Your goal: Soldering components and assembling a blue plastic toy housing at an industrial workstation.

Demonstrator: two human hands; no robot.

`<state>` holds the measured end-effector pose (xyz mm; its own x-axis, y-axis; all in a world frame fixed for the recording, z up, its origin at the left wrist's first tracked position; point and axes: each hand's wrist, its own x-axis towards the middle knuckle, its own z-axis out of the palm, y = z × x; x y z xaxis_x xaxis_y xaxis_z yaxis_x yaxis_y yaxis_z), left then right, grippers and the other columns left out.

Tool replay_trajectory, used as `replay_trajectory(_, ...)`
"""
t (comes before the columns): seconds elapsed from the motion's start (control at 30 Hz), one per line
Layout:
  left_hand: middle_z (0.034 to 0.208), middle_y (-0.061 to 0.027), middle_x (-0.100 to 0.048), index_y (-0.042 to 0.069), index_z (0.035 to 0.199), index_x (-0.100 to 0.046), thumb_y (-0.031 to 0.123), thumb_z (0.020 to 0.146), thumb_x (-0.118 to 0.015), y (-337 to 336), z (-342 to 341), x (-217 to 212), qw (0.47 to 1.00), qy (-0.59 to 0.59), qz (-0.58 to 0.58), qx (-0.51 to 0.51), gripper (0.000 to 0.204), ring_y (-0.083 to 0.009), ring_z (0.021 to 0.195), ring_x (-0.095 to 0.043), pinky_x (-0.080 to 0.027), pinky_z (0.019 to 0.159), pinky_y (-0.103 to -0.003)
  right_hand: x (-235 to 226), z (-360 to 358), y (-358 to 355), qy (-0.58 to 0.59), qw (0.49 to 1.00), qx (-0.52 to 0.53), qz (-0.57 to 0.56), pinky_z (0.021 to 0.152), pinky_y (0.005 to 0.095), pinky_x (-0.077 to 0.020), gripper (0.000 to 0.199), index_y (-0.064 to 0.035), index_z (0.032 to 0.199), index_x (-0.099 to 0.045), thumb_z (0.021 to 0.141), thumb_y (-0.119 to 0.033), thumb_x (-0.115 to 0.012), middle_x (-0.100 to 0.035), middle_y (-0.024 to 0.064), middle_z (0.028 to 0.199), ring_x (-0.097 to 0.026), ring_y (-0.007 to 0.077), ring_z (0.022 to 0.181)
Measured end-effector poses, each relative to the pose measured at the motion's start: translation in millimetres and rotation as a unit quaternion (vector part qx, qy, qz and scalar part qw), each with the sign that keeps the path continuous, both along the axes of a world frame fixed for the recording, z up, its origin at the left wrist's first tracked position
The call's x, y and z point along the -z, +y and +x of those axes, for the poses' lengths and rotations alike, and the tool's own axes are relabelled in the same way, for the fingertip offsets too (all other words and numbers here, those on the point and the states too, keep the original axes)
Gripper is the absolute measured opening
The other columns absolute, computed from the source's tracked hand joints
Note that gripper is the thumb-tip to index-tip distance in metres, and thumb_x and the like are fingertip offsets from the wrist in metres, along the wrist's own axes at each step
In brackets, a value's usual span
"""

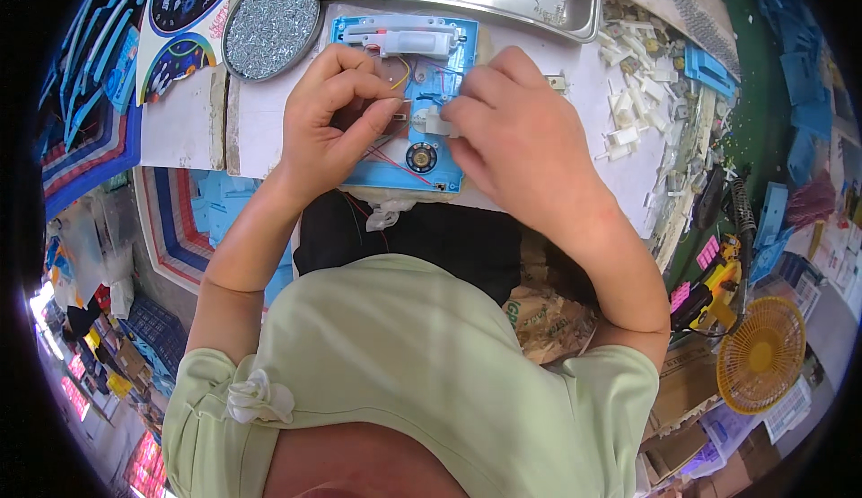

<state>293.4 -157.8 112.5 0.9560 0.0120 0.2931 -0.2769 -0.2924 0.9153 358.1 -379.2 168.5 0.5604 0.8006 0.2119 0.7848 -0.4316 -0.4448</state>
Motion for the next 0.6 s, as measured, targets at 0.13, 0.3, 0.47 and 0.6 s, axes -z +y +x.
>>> replay_trajectory(0.13,0.091,-0.0048,-0.055,0.002,0.088,-0.071,0.0,0.082,-0.077,-2,-1,0,1.0,0.011,-0.013,-0.002,0.008,-0.0116,0.068,-0.057,-0.047,0.056,-0.025,28,0,-12,0.04,0.994,0.001,0.101,0.074,0.038,-0.0511,0.028,-0.0054,0.096,-0.072,0.069,-0.006,-0.081,-0.065,0.0074,0.093,-0.058,0.0279,0.089)
replay_trajectory(0.3,0.089,-0.0048,-0.055,0.002,0.086,-0.071,0.0,0.081,-0.078,-2,0,3,1.0,-0.012,0.004,0.004,0.009,-0.0121,0.068,-0.056,-0.045,0.054,-0.025,42,-6,-15,0.031,0.989,0.011,0.145,0.074,0.0378,-0.0493,0.029,-0.0053,0.097,-0.072,0.069,-0.005,-0.082,-0.066,0.0077,0.093,-0.058,0.0274,0.085)
replay_trajectory(0.47,0.09,-0.005,-0.055,0.002,0.086,-0.071,0.0,0.081,-0.077,0,-1,1,1.0,0.003,-0.014,-0.001,0.009,-0.0126,0.068,-0.056,-0.045,0.055,-0.025,50,2,-13,0.055,0.985,0.0,0.163,0.074,0.0377,-0.0497,0.028,-0.0053,0.096,-0.072,0.07,-0.006,-0.082,-0.066,0.0077,0.093,-0.058,0.0279,0.085)
replay_trajectory(0.6,0.09,-0.0052,-0.055,0.002,0.087,-0.071,-0.001,0.081,-0.077,2,0,5,1.0,-0.017,0.01,0.004,0.009,-0.0117,0.068,-0.056,-0.045,0.055,-0.025,47,5,-2,0.078,0.987,-0.011,0.142,0.076,0.0382,-0.0509,0.025,-0.0051,0.094,-0.071,0.071,-0.007,-0.081,-0.066,0.0082,0.093,-0.059,0.0293,0.088)
